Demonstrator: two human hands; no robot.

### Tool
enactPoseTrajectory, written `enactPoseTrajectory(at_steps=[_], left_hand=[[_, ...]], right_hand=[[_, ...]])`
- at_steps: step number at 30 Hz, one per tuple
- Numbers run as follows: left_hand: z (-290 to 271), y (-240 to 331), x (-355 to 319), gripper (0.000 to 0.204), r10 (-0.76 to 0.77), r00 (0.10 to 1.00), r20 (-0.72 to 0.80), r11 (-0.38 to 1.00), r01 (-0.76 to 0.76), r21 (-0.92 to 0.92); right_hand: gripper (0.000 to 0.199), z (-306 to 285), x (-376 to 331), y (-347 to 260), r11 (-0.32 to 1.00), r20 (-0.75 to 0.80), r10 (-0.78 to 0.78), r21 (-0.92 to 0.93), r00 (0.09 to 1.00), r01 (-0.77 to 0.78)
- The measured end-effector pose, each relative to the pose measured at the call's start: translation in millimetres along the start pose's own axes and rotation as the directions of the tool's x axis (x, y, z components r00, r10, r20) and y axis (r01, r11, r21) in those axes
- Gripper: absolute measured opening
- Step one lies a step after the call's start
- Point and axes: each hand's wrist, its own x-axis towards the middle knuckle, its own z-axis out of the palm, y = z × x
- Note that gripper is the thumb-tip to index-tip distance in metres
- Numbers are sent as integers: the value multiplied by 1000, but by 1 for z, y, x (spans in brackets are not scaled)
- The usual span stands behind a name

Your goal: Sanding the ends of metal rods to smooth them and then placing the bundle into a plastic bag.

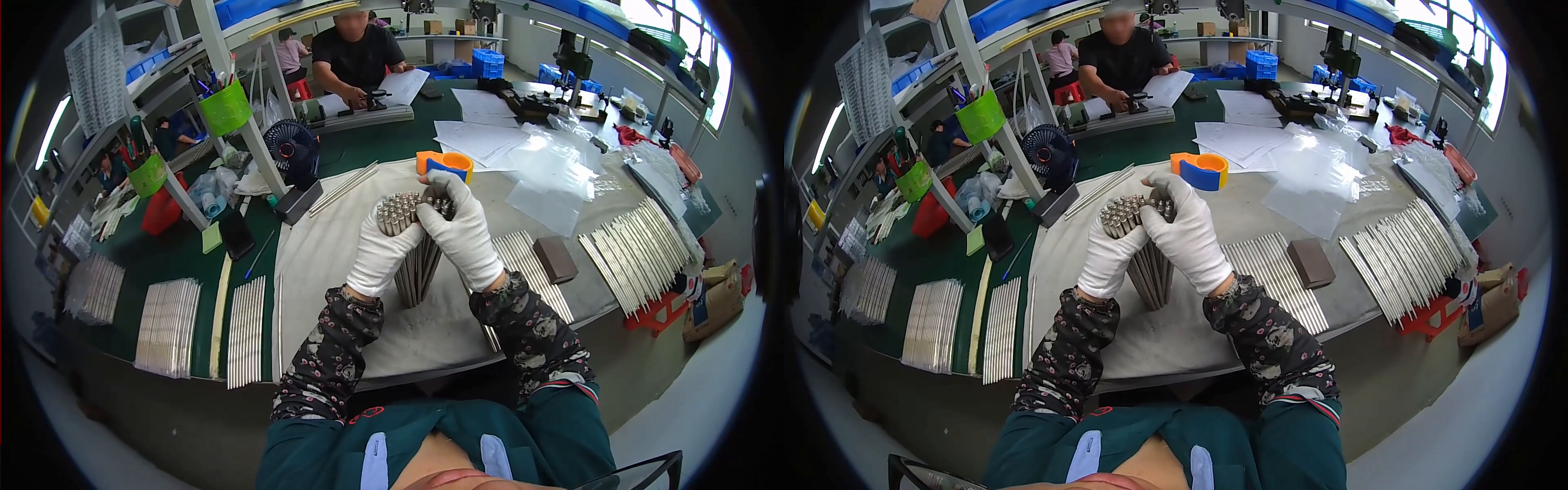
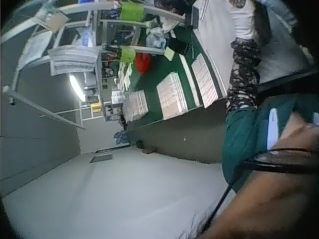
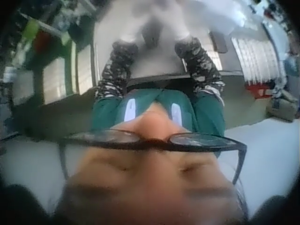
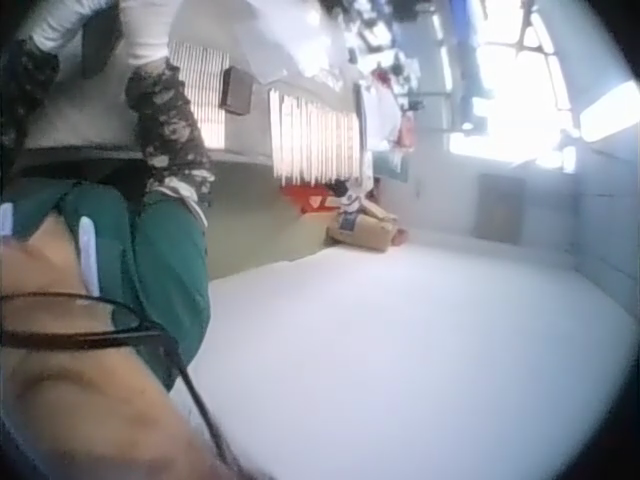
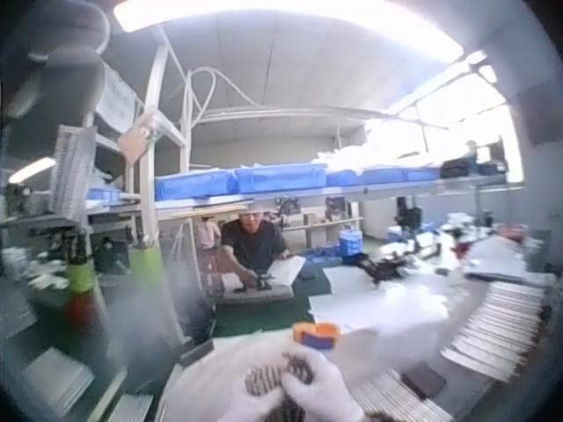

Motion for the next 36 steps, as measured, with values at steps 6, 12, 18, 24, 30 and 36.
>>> enactPoseTrajectory(at_steps=[6, 12, 18, 24, 30, 36], left_hand=[[-4, -6, -1, 19, 129, 992, 2, 982, -128, 142], [-7, -7, 2, 17, 137, 991, -9, 966, -131, 223], [-2, 2, -3, 16, 15, 998, -66, 998, -11, 58], [-9, -4, -2, 15, 90, 995, -39, 985, -83, 149], [-10, -8, -1, 18, 27, 999, -37, 999, -26, 37], [-9, -3, -5, 16, -3, 999, -37, 1000, 3, -5]], right_hand=[[17, 3, 2, 2, 985, -13, -158, -75, 987, 157], [17, 6, 1, 1, 997, -33, -62, -45, 998, 61], [23, 2, 4, -1, 971, 39, -183, -149, 982, 187], [27, 5, 3, 9, 978, 38, -166, -120, 985, 169], [26, 8, 2, -1, 981, 9, -131, -140, 991, 131], [19, 8, 3, 1, 958, 17, -208, -198, 978, 207]])
